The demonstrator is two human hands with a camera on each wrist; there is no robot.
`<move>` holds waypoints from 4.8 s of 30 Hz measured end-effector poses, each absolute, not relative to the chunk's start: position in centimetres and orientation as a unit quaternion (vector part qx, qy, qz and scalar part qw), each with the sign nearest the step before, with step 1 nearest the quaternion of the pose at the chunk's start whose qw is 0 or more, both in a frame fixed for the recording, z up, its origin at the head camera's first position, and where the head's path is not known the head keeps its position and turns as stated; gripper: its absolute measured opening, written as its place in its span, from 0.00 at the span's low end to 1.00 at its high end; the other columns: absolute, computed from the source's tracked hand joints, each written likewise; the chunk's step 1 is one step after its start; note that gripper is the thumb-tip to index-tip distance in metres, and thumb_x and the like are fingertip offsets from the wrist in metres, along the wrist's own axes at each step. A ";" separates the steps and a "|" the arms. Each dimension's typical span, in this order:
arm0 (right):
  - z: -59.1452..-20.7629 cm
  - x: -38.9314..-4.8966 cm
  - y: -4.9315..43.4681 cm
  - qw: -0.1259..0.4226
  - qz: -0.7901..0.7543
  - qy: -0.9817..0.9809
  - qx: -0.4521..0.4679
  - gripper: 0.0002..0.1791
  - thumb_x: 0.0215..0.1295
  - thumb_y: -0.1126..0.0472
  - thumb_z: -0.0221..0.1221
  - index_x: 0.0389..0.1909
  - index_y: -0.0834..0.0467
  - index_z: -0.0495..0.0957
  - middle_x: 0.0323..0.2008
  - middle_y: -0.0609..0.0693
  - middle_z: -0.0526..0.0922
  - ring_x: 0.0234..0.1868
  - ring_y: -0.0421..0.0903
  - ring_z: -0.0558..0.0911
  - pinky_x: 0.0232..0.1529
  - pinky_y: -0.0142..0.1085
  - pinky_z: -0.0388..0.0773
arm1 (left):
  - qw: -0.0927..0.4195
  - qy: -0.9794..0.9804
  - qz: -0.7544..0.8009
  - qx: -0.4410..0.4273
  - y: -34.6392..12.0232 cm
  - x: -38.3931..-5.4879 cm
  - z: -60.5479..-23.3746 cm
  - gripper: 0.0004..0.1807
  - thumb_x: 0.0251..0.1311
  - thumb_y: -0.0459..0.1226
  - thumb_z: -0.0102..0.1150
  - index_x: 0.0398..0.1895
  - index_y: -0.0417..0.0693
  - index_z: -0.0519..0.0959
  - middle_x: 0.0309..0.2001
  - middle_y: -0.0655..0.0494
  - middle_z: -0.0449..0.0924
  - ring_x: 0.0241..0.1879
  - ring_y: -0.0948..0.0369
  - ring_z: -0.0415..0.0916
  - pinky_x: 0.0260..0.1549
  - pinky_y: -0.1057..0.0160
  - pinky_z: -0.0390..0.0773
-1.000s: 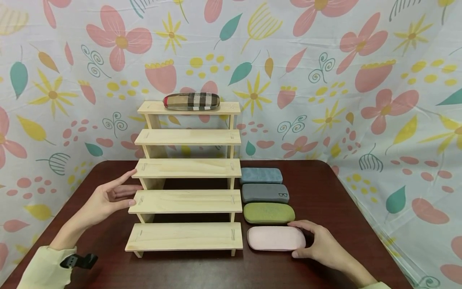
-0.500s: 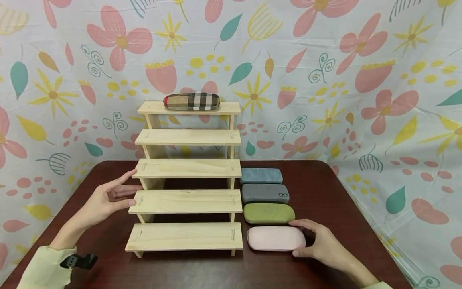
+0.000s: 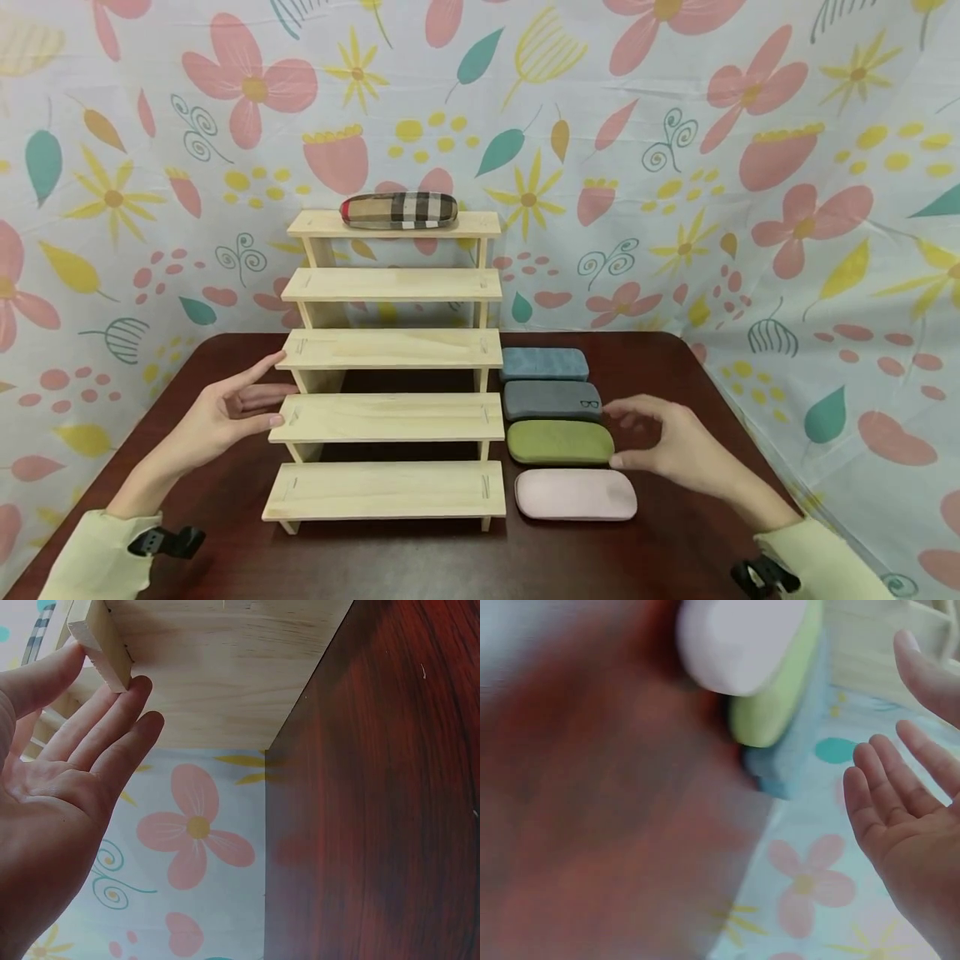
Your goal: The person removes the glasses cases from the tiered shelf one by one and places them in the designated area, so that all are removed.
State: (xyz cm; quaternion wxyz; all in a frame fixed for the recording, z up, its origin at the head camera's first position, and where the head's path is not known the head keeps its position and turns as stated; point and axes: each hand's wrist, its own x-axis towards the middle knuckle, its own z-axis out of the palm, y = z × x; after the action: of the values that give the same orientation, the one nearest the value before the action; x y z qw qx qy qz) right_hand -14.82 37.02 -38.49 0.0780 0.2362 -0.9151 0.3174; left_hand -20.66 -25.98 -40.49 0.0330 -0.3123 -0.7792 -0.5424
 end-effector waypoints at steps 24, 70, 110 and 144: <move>-25.1 -25.2 27.6 0.089 0.370 -0.888 0.260 0.33 0.60 0.61 0.78 0.67 0.54 0.81 0.60 0.52 0.83 0.56 0.46 0.79 0.58 0.33 0.73 | 0.033 -0.788 -0.534 -0.303 -26.0 -20.6 -40.3 0.49 0.63 0.23 0.71 0.84 0.49 0.59 0.58 0.35 0.83 0.59 0.61 0.83 0.54 0.63 0.82; -19.5 -37.5 15.6 -0.001 0.432 -0.854 0.290 0.36 0.66 0.54 0.74 0.74 0.53 0.74 0.64 0.51 0.79 0.60 0.47 0.78 0.59 0.41 0.75 | 0.039 -0.790 -0.530 -0.306 -26.1 -20.6 -40.3 0.49 0.62 0.23 0.72 0.84 0.50 0.60 0.58 0.37 0.84 0.59 0.61 0.83 0.53 0.65 0.81; -20.5 -36.6 18.0 0.026 0.459 -0.842 0.282 0.34 0.67 0.56 0.74 0.73 0.51 0.76 0.61 0.50 0.80 0.56 0.48 0.78 0.56 0.40 0.75 | 0.037 -0.787 -0.536 -0.302 -26.0 -20.9 -40.2 0.49 0.62 0.23 0.71 0.84 0.49 0.60 0.58 0.38 0.84 0.59 0.62 0.83 0.53 0.66 0.81; -21.2 -32.5 20.9 0.056 0.497 -0.823 0.271 0.36 0.66 0.62 0.73 0.74 0.59 0.74 0.73 0.52 0.74 0.77 0.45 0.67 0.74 0.45 0.63 | 0.030 -0.782 -0.540 -0.308 -26.1 -21.0 -40.3 0.49 0.62 0.23 0.71 0.84 0.48 0.59 0.63 0.34 0.80 0.60 0.63 0.82 0.54 0.61 0.82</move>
State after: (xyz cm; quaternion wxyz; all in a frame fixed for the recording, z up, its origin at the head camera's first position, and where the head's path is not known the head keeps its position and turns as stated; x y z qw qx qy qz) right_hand -32.53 20.88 -21.17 0.0560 0.2715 -0.8225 0.4966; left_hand -20.96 -26.11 -40.28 0.0302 -0.3083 -0.7825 -0.5402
